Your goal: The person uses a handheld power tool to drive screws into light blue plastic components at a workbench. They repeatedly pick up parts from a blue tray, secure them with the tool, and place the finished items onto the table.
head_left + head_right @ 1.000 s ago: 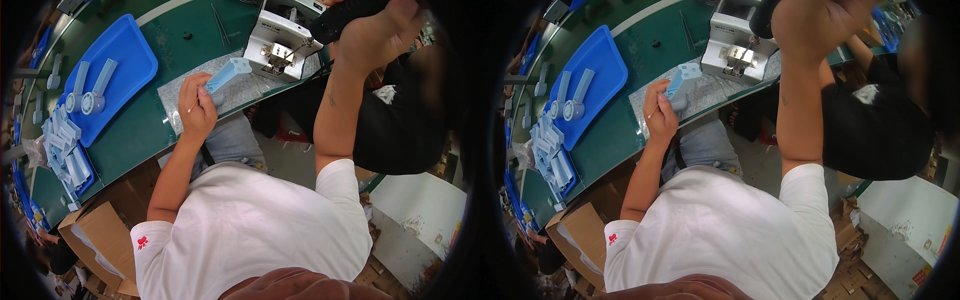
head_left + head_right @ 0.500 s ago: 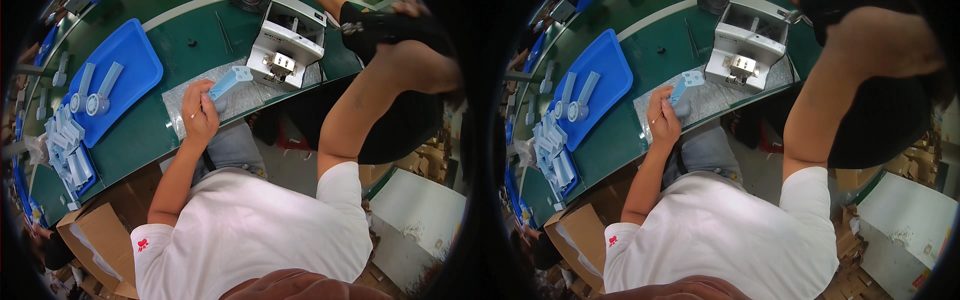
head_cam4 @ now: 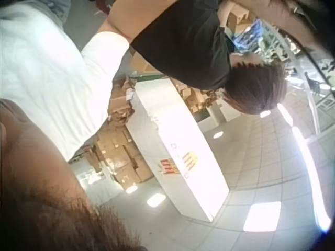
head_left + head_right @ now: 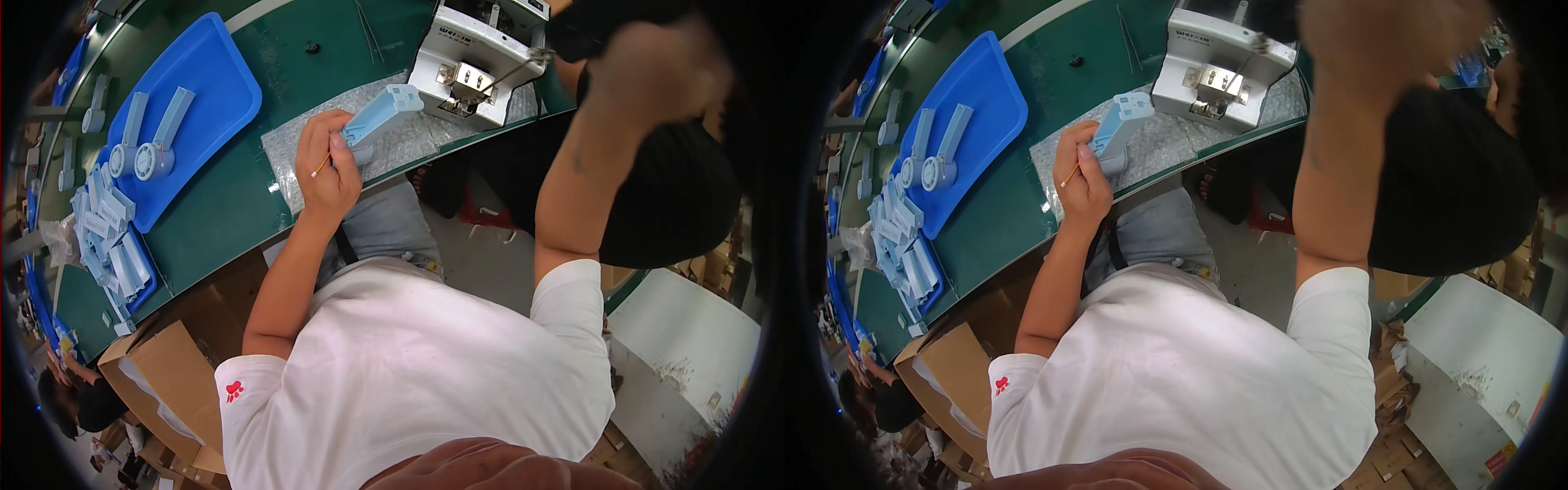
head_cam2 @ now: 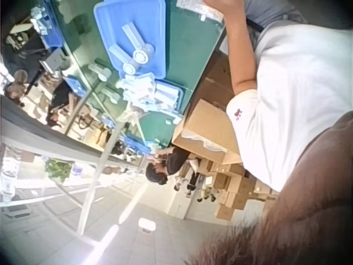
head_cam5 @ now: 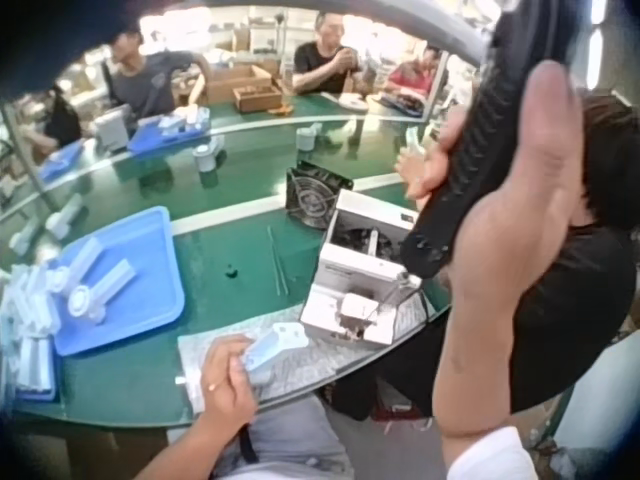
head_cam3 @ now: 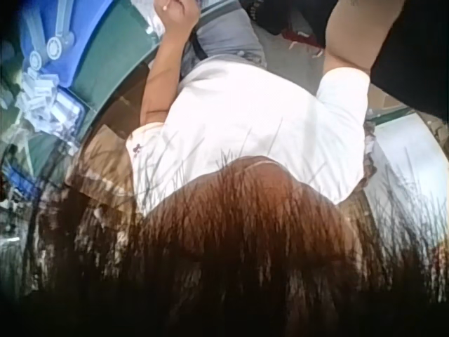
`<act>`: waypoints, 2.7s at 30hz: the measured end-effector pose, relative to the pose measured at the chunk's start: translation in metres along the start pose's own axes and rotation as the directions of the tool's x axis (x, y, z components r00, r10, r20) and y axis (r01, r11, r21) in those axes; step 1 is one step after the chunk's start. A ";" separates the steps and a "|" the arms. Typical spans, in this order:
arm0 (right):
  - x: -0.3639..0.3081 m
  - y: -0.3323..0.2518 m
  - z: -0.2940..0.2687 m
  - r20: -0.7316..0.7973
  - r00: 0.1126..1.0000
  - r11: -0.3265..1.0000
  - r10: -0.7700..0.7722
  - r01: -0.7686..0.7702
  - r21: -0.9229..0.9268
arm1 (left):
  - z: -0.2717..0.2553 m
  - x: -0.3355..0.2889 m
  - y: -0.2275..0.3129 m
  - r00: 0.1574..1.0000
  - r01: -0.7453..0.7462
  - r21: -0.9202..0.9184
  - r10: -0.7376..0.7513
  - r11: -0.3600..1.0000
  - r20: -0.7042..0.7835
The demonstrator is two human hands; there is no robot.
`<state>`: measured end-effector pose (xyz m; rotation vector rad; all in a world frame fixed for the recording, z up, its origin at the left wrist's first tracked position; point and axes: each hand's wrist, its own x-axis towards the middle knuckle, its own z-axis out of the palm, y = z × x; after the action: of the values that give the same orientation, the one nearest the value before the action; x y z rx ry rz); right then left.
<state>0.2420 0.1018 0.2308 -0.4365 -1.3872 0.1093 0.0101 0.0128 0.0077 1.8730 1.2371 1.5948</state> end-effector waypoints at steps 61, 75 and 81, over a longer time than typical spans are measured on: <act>0.001 0.001 -0.033 -0.144 0.979 0.984 0.147 -0.130 0.121 | -0.003 0.002 0.000 0.999 -0.036 0.069 0.037 0.997 -0.013; -0.024 -0.006 0.026 -0.102 0.939 0.944 0.330 -0.327 0.043 | -0.003 -0.001 -0.002 0.999 -0.040 0.062 0.039 0.997 0.020; -0.028 -0.035 -0.018 0.331 0.724 0.461 0.605 -0.657 0.596 | -0.003 0.000 0.000 0.998 -0.052 0.086 0.048 0.995 0.047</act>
<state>0.2474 0.0559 0.2154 -0.2945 -1.0739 1.2551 0.0071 0.0124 0.0083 1.9965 1.2695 1.5383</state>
